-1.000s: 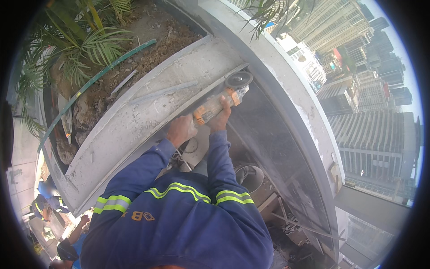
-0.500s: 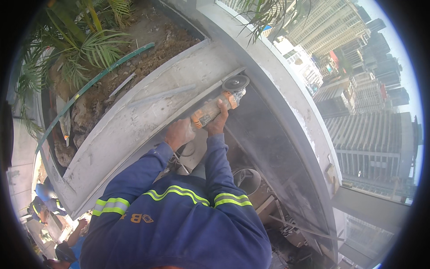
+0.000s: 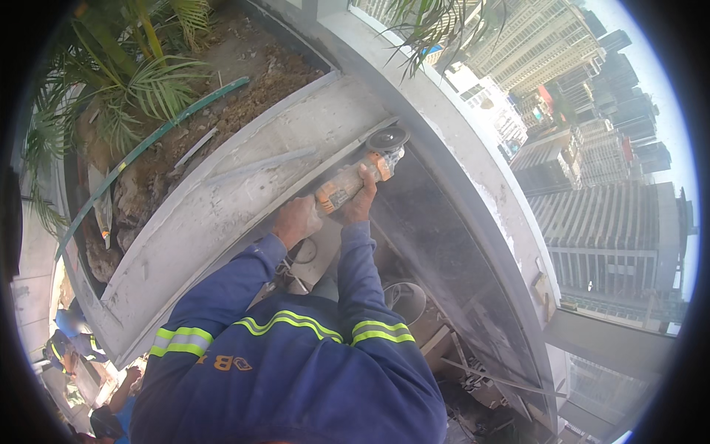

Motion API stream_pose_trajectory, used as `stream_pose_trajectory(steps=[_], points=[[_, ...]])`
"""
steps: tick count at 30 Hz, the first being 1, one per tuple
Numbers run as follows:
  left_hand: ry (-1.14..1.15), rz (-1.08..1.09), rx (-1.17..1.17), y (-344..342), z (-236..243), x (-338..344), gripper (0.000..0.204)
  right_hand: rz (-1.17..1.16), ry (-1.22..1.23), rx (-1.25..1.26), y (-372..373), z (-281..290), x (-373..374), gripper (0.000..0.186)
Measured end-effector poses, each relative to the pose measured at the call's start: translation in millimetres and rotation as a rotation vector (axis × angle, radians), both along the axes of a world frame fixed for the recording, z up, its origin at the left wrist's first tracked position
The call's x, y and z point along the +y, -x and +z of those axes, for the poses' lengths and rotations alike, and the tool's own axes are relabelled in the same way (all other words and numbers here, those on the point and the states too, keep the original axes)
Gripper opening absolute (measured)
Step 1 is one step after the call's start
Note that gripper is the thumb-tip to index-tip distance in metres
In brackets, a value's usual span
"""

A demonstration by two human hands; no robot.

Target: The person uses an angle grinder to cut or grind a concrete ledge on an outdoor balcony. A coworker measures the ledge with a tape measure while the person operates the tool along the marked line.

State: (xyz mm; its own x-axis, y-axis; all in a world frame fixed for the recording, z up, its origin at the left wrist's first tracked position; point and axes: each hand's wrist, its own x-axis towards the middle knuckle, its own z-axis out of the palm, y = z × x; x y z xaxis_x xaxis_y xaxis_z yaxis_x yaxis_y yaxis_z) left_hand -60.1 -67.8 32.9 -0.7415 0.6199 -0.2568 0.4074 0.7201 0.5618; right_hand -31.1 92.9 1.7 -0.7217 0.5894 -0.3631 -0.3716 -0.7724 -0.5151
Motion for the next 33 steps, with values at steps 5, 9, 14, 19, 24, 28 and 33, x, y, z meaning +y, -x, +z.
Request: stream_pose_trajectory(steps=[5,9,14,19,24,28,33], points=[[0.01,-0.003,0.006,0,-2,3,0.026,-0.011,-0.005,-0.022,2,-7,5,0.045],[0.008,-0.013,0.012,0,0,3,0.026,-0.022,-0.012,-0.007,3,-10,7,0.046],[0.001,-0.006,-0.015,0,1,5,0.024,-0.026,-0.045,-0.029,3,-9,10,0.048],[-0.015,0.002,-0.004,-1,-1,8,0.025,-0.008,-0.025,-0.02,4,-14,15,0.04],[0.002,0.004,-0.007,0,4,12,0.024,-0.004,-0.024,-0.027,4,-14,18,0.041],[-0.044,0.012,0.008,1,-2,13,0.026,0.002,-0.02,-0.017,5,-11,20,0.041],[-0.057,0.03,0.006,-1,-5,16,0.026,-0.011,-0.026,-0.021,6,-11,21,0.042]])
